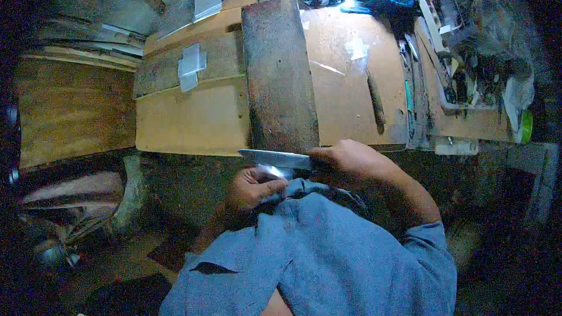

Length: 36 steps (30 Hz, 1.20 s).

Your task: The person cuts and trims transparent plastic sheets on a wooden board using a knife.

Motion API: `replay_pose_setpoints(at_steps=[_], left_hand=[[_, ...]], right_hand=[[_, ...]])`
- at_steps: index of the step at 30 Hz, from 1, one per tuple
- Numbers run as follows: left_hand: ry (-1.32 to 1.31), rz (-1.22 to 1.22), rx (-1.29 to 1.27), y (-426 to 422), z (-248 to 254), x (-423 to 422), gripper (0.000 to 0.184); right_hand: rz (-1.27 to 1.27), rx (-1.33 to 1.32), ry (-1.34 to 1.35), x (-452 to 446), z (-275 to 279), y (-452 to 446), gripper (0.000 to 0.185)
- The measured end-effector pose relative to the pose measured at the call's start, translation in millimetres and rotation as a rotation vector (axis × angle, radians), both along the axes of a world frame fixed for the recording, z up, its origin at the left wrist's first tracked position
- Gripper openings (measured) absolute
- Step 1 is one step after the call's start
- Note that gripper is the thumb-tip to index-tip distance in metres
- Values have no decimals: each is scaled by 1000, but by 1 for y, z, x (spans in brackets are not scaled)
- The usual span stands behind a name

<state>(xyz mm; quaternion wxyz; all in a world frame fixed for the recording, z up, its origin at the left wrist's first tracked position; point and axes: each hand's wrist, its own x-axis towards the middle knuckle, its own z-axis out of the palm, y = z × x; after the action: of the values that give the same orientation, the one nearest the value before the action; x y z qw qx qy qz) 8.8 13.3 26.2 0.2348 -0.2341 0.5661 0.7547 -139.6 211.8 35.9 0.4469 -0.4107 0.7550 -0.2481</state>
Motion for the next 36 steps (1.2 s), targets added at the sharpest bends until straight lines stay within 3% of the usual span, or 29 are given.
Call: replay_pose_setpoints(at_steps=[5,7,8,10,11,12,14,15,18,19,24,26,29,32,33,34,36], left_hand=[[43,-118,-54,-6,2,-1,11],[89,-95,-23,-11,-5,0,10],[91,-95,-23,-13,-4,1,10],[59,-126,-4,-16,-3,2,10],[60,-120,-3,-16,-5,1,10],[79,-61,-36,-14,-9,0,10],[99,-7,-65,-10,-15,-8,11],[89,18,-67,-7,-17,-14,11],[43,86,-22,2,-33,-18,10],[56,97,6,3,-43,-17,10],[85,208,169,1,-62,-17,15],[172,284,43,-5,-82,-14,31],[29,288,-44,-20,-98,-3,47],[-4,360,-36,-25,-107,7,54],[-7,349,-47,-27,-107,8,54],[-7,349,-46,-30,-107,10,54],[57,360,-31,-33,-106,14,54]], right_hand=[[39,42,56,-11,-3,2,30],[2,80,318,-16,-14,12,28],[3,81,320,-21,-13,16,28],[-427,74,276,-31,1,16,28],[-570,-89,174,-33,-13,23,28],[-565,-89,173,-31,-18,20,28],[-674,-304,-224,-23,-25,14,33],[-610,-411,-238,-17,-43,11,35],[-797,-416,-637,13,-42,-24,35],[-795,-414,-637,16,-49,-32,35],[-855,-501,-457,4,-74,-61,34],[-946,-409,-557,-8,-67,-70,34],[-956,-397,-298,-37,-104,-87,36],[-980,-401,-282,-56,-119,-103,37],[-918,-577,-104,-62,-126,-111,34],[-918,-576,-103,-65,-130,-105,34],[-923,-443,382,-70,-123,-92,37]])
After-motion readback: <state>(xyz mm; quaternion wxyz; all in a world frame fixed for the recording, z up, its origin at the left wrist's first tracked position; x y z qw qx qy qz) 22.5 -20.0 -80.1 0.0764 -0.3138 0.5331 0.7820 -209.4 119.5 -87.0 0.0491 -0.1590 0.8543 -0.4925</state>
